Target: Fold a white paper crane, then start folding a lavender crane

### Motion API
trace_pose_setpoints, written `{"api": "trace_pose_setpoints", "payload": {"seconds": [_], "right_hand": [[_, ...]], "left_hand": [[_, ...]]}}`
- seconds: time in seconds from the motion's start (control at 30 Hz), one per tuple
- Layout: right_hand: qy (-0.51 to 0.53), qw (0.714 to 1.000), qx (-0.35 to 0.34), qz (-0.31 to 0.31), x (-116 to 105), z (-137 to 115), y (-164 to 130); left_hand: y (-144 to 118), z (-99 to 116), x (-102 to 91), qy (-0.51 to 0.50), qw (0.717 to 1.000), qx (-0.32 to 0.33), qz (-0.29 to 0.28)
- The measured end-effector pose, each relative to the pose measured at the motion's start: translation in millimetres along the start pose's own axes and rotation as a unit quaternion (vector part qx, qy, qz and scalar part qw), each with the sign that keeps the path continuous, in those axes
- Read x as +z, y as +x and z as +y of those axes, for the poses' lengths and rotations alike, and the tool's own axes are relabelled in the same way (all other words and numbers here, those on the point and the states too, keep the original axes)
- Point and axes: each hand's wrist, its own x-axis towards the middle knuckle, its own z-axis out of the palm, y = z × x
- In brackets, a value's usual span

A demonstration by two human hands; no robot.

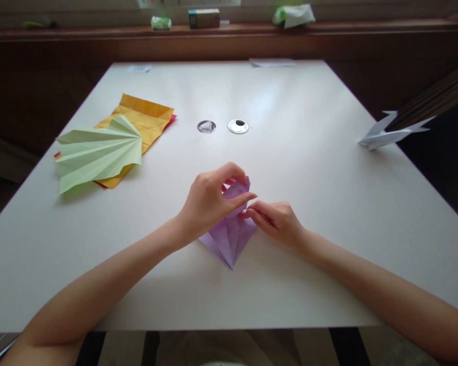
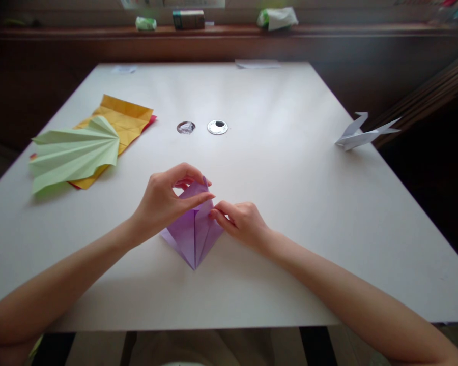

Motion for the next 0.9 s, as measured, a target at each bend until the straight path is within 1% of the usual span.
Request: {"api": "trace_pose_setpoints", "payload": {"seconds": [0.13,0.23,0.4,0.57,0.67,0.9], "right_hand": [[-0.024,1.0,-0.006,-0.001,0.8,-0.4,-1.1],[-0.036,0.999,-0.013,-0.003,1.6,0.5,-1.9],[-0.063,0.996,-0.059,0.01,2.6,1.5,-2.1],[-0.082,0.992,-0.092,0.014,3.7,2.9,-3.5],[-0.086,0.992,-0.094,0.009,4.4,3.9,-4.6],[-0.082,0.992,-0.095,0.001,4.6,4.6,-5.7]], "left_hand": [[-0.2,0.2,2.9,0.013,1.0,-0.022,0.018],[-0.2,1.0,3.6,0.004,0.999,-0.03,0.023],[-0.1,0.6,3.5,-0.03,0.998,-0.039,0.029],[1.0,0.4,1.9,-0.057,0.998,-0.037,0.005],[2.2,0.7,0.9,-0.08,0.996,-0.048,-0.007],[3.2,-0.8,0.6,-0.138,0.987,-0.086,-0.015]]}}
